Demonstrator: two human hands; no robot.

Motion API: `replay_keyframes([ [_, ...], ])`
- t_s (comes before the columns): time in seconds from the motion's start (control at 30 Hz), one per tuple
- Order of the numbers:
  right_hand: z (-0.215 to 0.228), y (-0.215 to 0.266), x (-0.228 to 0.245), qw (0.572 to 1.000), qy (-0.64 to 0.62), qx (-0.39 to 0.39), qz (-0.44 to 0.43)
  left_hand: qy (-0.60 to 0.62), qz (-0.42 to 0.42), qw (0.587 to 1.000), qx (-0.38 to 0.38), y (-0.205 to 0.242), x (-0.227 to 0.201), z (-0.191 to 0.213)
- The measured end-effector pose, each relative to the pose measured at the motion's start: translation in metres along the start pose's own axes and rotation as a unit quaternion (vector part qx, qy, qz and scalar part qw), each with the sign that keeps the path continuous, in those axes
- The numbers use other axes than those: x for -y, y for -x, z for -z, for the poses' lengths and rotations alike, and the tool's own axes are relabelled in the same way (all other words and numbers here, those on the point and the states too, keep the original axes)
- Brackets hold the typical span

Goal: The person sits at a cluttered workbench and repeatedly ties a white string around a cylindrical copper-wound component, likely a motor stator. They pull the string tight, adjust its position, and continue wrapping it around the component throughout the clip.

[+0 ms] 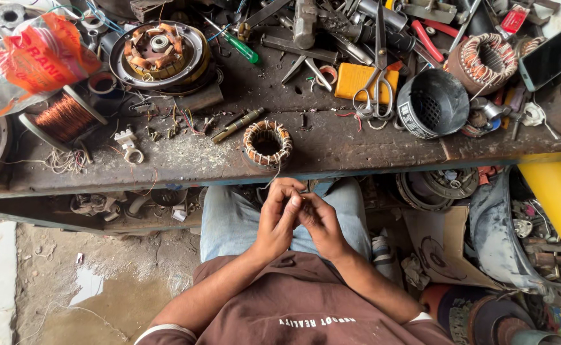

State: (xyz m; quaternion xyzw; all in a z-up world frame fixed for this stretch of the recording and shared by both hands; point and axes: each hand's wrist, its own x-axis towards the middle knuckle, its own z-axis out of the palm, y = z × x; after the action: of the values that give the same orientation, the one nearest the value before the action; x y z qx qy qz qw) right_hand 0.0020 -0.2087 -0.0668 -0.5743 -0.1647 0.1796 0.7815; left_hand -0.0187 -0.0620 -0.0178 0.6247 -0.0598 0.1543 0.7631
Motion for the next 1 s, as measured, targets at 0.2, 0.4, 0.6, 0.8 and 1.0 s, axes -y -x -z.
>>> replay_keyframes([
  [0.2, -0.006, 0.007, -0.001, 0.969, 0.227, 0.032, 0.096, 0.179, 0.047, 0.982, -0.027, 0.004, 0.011, 0.004],
  [0.4, -0.007, 0.017, -0.014, 0.989, 0.124, 0.016, -0.075, 0.171, 0.073, 0.98, -0.069, 0.009, 0.019, 0.008],
  [0.6, 0.0, 0.018, -0.002, 0.967, 0.237, 0.094, -0.017, -0.019, 0.022, 0.999, -0.026, 0.0, 0.002, 0.028],
  [0.8, 0.009, 0.015, -0.002, 0.968, 0.238, 0.082, -0.001, -0.051, 0.045, 0.998, -0.008, -0.003, -0.009, 0.053],
  [1.0, 0.029, 0.02, -0.02, 0.968, 0.247, 0.023, -0.028, 0.015, 0.092, 0.994, -0.061, 0.002, 0.0, 0.062],
])
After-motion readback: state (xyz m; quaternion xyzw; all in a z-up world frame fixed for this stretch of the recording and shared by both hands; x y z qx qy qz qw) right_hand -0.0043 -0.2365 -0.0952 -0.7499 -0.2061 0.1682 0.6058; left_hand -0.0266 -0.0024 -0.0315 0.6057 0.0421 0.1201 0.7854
